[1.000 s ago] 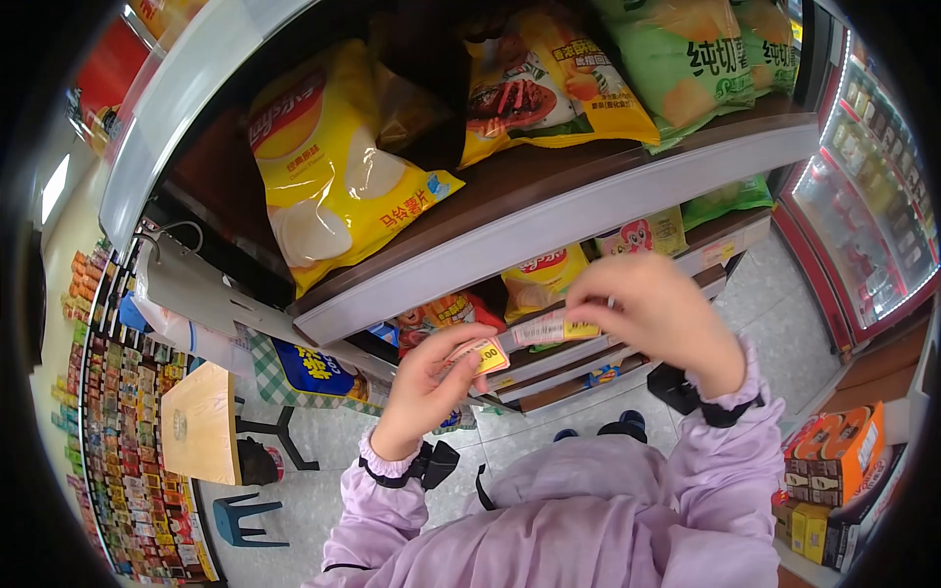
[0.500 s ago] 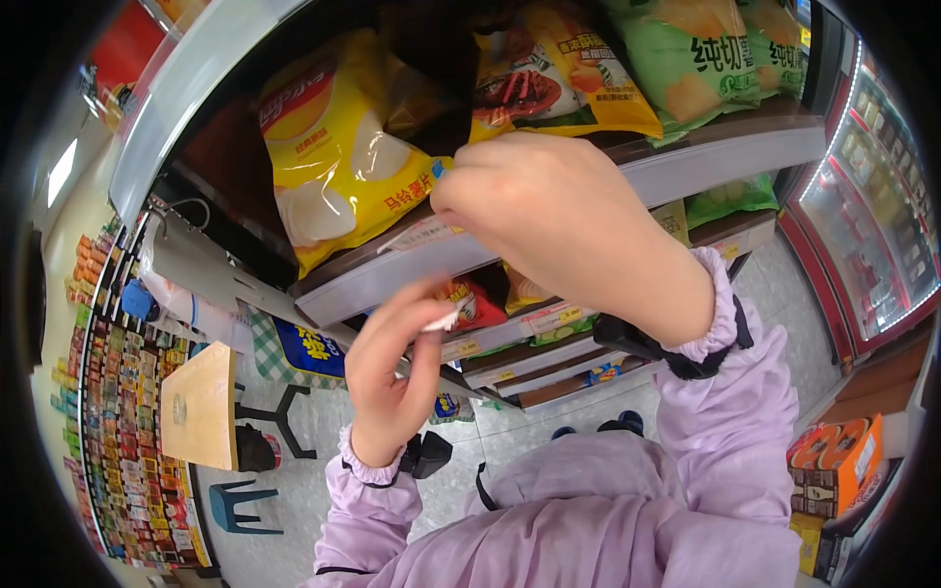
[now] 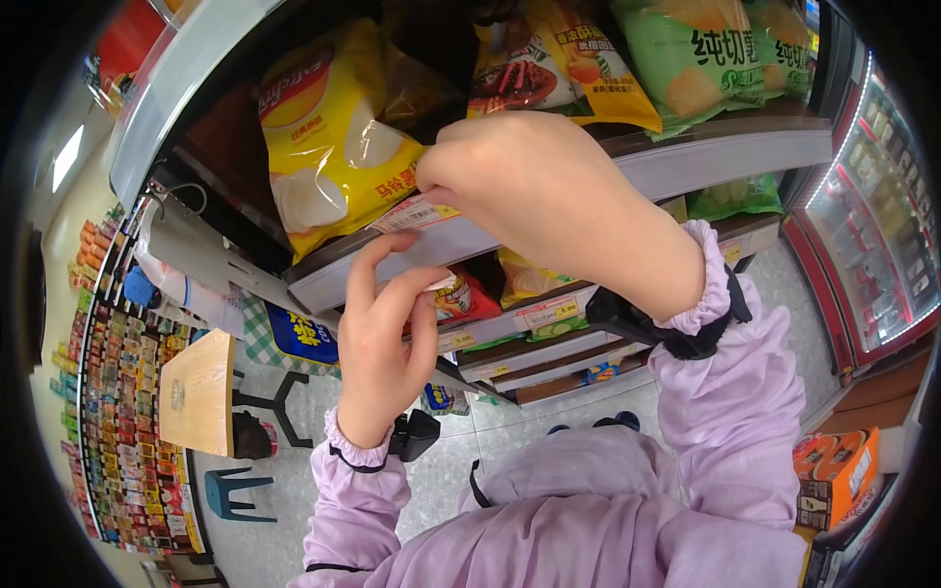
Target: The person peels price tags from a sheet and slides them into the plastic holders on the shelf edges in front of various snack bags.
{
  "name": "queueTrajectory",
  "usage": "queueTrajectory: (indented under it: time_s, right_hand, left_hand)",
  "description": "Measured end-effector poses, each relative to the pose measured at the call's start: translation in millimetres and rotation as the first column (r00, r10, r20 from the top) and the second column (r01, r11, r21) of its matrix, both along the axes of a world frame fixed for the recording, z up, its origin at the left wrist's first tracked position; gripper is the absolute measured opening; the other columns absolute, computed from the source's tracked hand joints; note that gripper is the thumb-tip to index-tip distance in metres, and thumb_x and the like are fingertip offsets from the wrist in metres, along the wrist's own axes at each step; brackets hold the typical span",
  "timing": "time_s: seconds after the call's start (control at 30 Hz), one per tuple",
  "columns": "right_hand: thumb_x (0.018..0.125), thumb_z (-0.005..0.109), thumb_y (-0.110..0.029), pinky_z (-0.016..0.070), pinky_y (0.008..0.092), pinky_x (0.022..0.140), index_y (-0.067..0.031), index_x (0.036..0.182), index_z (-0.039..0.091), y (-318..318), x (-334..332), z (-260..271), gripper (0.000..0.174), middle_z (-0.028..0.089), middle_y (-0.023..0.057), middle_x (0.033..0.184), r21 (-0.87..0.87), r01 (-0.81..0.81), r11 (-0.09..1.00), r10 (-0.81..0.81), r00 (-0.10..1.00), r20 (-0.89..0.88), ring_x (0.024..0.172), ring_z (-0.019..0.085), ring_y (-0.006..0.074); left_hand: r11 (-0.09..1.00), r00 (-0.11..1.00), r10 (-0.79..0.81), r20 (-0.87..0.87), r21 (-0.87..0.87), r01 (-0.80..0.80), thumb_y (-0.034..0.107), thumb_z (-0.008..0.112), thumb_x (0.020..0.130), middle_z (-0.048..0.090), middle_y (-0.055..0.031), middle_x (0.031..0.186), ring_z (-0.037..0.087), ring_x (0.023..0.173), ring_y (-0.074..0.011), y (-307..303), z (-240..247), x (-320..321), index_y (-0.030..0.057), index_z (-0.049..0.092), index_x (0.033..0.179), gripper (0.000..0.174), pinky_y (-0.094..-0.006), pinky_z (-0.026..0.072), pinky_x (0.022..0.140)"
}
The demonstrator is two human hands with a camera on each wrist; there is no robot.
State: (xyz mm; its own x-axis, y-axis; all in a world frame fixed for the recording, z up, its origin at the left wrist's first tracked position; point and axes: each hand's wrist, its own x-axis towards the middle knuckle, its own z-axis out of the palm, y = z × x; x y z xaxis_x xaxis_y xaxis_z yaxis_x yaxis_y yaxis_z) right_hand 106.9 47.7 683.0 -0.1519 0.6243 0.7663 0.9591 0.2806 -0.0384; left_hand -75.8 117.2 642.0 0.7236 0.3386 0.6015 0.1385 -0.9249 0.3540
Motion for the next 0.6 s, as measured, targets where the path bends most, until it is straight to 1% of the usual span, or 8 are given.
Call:
queueTrajectory:
  time_s: [0.03,0.1,0.13,0.2,0.33,0.4,0.53,0.6]
  right_hand:
    - [0.073,0.060,-0.011,0.0476,0.0352,0.059,-0.0036,0.075,0.063,0.7,-0.2,0.1,0.008,0.059,0.0075,0.072,0.001,0.000,1.000,0.000,1.000,-0.001,0.069,0.060,0.0258]
    - [0.073,0.059,-0.011,0.0475,0.0359,0.059,-0.0034,0.073,0.062,2.6,-1.8,0.3,0.008,0.058,0.0083,0.073,-0.027,-0.032,0.999,0.031,0.999,-0.040,0.070,0.059,0.0264]
    - [0.073,0.059,-0.011,0.0475,0.0359,0.059,-0.0034,0.073,0.062,3.5,-2.8,0.5,0.008,0.058,0.0083,0.073,-0.027,-0.032,0.999,0.031,0.999,-0.042,0.070,0.059,0.0264]
    - [0.073,0.063,-0.009,0.0437,0.0359,0.060,-0.0020,0.077,0.060,5.5,-5.1,1.3,0.008,0.055,0.0081,0.074,-0.068,-0.030,0.997,0.026,0.998,-0.062,0.070,0.055,0.0277]
    - [0.072,0.064,-0.009,0.0434,0.0360,0.062,-0.0030,0.074,0.061,12.5,-8.9,-1.2,0.007,0.055,0.0077,0.075,-0.054,-0.059,0.997,0.056,0.997,-0.050,0.072,0.055,0.0277]
    - [0.071,0.064,-0.009,0.0437,0.0363,0.064,-0.0031,0.075,0.060,15.8,-10.7,-6.9,0.008,0.056,0.0079,0.076,-0.090,-0.060,0.994,0.061,0.998,0.005,0.074,0.054,0.0278]
    - [0.070,0.063,-0.007,0.0444,0.0364,0.065,-0.0021,0.078,0.060,14.4,-16.5,-10.4,0.010,0.056,0.0083,0.076,-0.096,-0.039,0.995,0.037,0.999,-0.032,0.074,0.053,0.0279]
    - [0.069,0.062,-0.006,0.0447,0.0363,0.065,-0.0010,0.079,0.059,9.3,-17.2,-10.0,0.012,0.056,0.0089,0.076,-0.111,0.005,0.994,-0.004,1.000,0.010,0.074,0.053,0.0281]
  left_hand:
    - [1.000,1.000,0.000,-0.001,0.001,0.000,-0.009,0.053,0.073,0.051,-0.0165,0.113,0.062,0.077,-0.0257,0.2,0.4,0.4,0.0036,0.061,0.094,0.026,-0.0308,0.0485,0.063]
    - [0.999,1.000,-0.005,0.019,0.035,0.004,-0.009,0.053,0.073,0.051,-0.0165,0.112,0.060,0.088,-0.0295,1.1,0.2,1.0,0.0043,0.061,0.093,0.026,-0.0319,0.0485,0.065]
    - [0.999,1.000,-0.005,0.017,0.035,0.004,-0.009,0.053,0.073,0.051,-0.0165,0.112,0.060,0.088,-0.0295,1.1,0.2,1.0,0.0043,0.061,0.093,0.026,-0.0319,0.0485,0.065]
    - [1.000,1.000,-0.015,0.018,0.017,0.014,-0.008,0.053,0.074,0.051,-0.0168,0.111,0.057,0.097,-0.0321,1.1,0.4,1.2,0.0045,0.061,0.094,0.025,-0.0330,0.0485,0.068]
    - [0.999,1.000,-0.006,0.007,0.033,0.006,-0.008,0.053,0.074,0.050,-0.0172,0.113,0.057,0.098,-0.0325,2.4,-0.1,0.5,0.0041,0.061,0.093,0.025,-0.0337,0.0488,0.070]
    - [0.983,0.998,-0.058,0.031,0.174,0.052,-0.006,0.057,0.071,0.046,-0.0172,0.116,0.063,0.070,-0.0246,7.1,-3.0,0.6,0.0038,0.057,0.095,0.025,-0.0337,0.0489,0.056]
    - [0.984,0.998,-0.054,0.018,0.168,0.050,-0.006,0.057,0.071,0.046,-0.0173,0.116,0.063,0.072,-0.0261,7.6,-2.5,-0.6,0.0039,0.057,0.095,0.026,-0.0342,0.0495,0.057]
    - [0.982,0.998,-0.057,0.026,0.182,0.051,-0.006,0.057,0.071,0.045,-0.0177,0.117,0.063,0.073,-0.0275,8.7,-3.8,-1.0,0.0041,0.057,0.095,0.026,-0.0347,0.0499,0.058]
